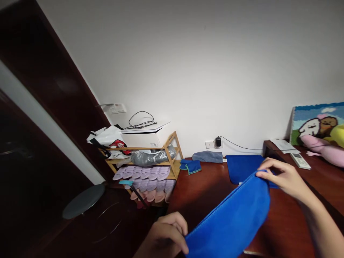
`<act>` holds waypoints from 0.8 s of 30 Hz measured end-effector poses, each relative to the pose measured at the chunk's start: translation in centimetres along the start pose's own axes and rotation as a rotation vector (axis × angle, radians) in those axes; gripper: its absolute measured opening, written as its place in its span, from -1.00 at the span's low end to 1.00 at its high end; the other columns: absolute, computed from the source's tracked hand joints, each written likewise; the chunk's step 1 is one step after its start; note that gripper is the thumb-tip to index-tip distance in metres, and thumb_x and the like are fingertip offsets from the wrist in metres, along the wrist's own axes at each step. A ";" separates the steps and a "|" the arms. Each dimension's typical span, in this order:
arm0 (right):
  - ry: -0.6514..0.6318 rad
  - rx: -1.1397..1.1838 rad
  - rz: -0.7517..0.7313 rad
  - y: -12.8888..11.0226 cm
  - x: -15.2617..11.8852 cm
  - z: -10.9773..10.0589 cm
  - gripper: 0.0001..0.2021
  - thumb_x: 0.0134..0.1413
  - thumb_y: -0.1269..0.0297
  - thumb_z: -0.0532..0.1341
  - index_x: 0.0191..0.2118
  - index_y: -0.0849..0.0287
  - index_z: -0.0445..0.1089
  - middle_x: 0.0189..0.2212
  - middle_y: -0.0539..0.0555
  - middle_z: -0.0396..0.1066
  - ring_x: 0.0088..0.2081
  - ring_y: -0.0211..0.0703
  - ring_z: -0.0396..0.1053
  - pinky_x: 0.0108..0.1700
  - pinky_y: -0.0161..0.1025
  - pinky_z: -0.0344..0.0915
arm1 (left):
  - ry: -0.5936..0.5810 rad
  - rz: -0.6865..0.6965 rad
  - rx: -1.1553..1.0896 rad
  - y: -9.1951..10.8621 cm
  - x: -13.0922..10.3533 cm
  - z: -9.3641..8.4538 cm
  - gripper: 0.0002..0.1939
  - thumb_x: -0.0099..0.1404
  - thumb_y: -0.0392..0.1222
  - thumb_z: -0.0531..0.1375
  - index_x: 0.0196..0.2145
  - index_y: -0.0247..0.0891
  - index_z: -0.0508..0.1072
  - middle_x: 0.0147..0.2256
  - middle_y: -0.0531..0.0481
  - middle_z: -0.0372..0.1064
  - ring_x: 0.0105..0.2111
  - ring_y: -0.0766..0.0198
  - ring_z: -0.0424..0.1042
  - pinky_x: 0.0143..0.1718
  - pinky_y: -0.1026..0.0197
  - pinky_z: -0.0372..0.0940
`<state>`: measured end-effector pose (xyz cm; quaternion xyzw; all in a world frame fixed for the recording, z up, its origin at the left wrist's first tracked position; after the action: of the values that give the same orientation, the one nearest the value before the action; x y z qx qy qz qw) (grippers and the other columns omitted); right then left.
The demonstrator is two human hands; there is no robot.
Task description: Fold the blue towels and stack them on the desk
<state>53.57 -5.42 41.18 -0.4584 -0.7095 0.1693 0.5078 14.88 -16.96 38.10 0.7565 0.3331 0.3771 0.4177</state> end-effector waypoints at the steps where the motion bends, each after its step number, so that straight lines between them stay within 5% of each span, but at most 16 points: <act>1: -0.017 -0.044 0.000 0.7 0.9 0.8 -0.58 0.01 -0.29 0.43 -0.38 -0.01 0.59 -0.37 0.13 0.58 -0.35 -0.02 0.48 -0.28 -0.14 0.42 | -0.003 -0.041 -0.005 -1.2 0.4 0.4 -0.69 0.42 0.04 0.31 -0.37 -0.12 0.75 -0.23 -0.12 0.54 -0.40 0.33 0.43 -0.38 0.29 0.27; 4: -0.130 -0.160 -0.006 3.4 5.0 7.2 -0.53 0.08 -0.32 0.36 -0.29 0.03 0.60 -0.26 0.11 0.64 -0.23 0.01 0.54 -0.14 -0.13 0.43 | 0.087 -0.168 -0.013 -7.8 1.3 0.1 -0.79 0.34 -0.05 0.35 -0.38 -0.13 0.75 -0.25 -0.09 0.53 -0.31 0.27 0.48 -0.31 0.29 0.32; 8: -0.298 -0.304 0.071 7.8 8.8 21.8 -0.68 0.24 -0.08 0.31 -0.22 0.08 0.58 -0.18 0.12 0.65 -0.13 0.01 0.56 -0.04 -0.14 0.43 | 0.287 -0.357 -0.068 -21.3 -0.1 -1.7 -0.79 0.24 -0.02 0.34 -0.36 -0.18 0.72 -0.25 -0.10 0.58 -0.26 0.17 0.55 -0.19 0.18 0.46; 11: -0.335 -0.301 0.134 9.9 6.6 31.8 -0.75 0.27 0.15 0.27 -0.04 0.12 0.57 0.01 0.17 0.62 -0.01 -0.01 0.56 0.05 -0.17 0.43 | 0.415 -0.652 -0.033 -31.8 -4.3 -2.5 -0.76 0.15 0.01 0.34 -0.38 -0.21 0.68 -0.26 -0.10 0.63 -0.23 0.10 0.61 -0.21 0.14 0.52; 13: -0.336 -0.299 0.185 11.1 2.5 35.8 -0.70 0.31 0.20 0.19 0.05 0.12 0.54 0.09 0.18 0.58 0.03 -0.04 0.56 0.07 -0.16 0.45 | 0.462 -0.769 0.017 -36.0 -6.9 -2.7 -0.77 0.11 -0.01 0.34 -0.42 -0.23 0.65 -0.31 -0.10 0.64 -0.29 0.09 0.62 -0.24 0.12 0.52; 16: -0.317 -0.324 0.266 14.0 -5.6 36.7 -0.62 0.36 0.21 0.04 0.09 0.10 0.53 0.10 0.18 0.57 0.09 -0.01 0.54 0.14 -0.11 0.45 | 0.477 -0.819 0.081 -38.6 -9.3 -3.1 -0.77 0.11 -0.01 0.32 -0.42 -0.23 0.63 -0.38 -0.08 0.62 -0.38 0.10 0.61 -0.35 0.13 0.50; 20: -0.214 -0.472 0.377 20.7 -15.6 32.3 -0.46 0.40 0.08 -0.07 0.21 0.18 0.50 0.23 0.27 0.48 0.28 0.15 0.41 0.35 0.09 0.30 | 0.455 -0.811 0.154 -39.4 -10.5 -3.5 -0.79 0.12 -0.05 0.28 -0.38 -0.20 0.65 -0.48 -0.01 0.57 -0.42 0.11 0.58 -0.33 0.14 0.47; 24: -0.247 -0.629 0.362 25.9 -21.3 30.4 -0.29 0.42 -0.11 -0.10 0.43 0.24 0.28 0.45 0.21 0.22 0.47 0.17 0.13 0.47 0.14 0.12 | 0.448 -0.750 0.247 -39.0 -10.8 -3.7 -0.81 0.14 -0.08 0.26 -0.37 -0.18 0.65 -0.31 -0.08 0.65 -0.28 0.07 0.63 -0.15 0.10 0.50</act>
<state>40.65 -2.57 -2.11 -0.6860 -0.6900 0.0843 0.2150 -0.99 -7.66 1.81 0.5275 0.7088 0.3114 0.3497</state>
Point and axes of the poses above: each hand's wrist, its own x-axis towards the middle knuckle, its own z-axis out of the palm, y = z × x, the point moved 10 cm from there along x, towards the middle knuckle
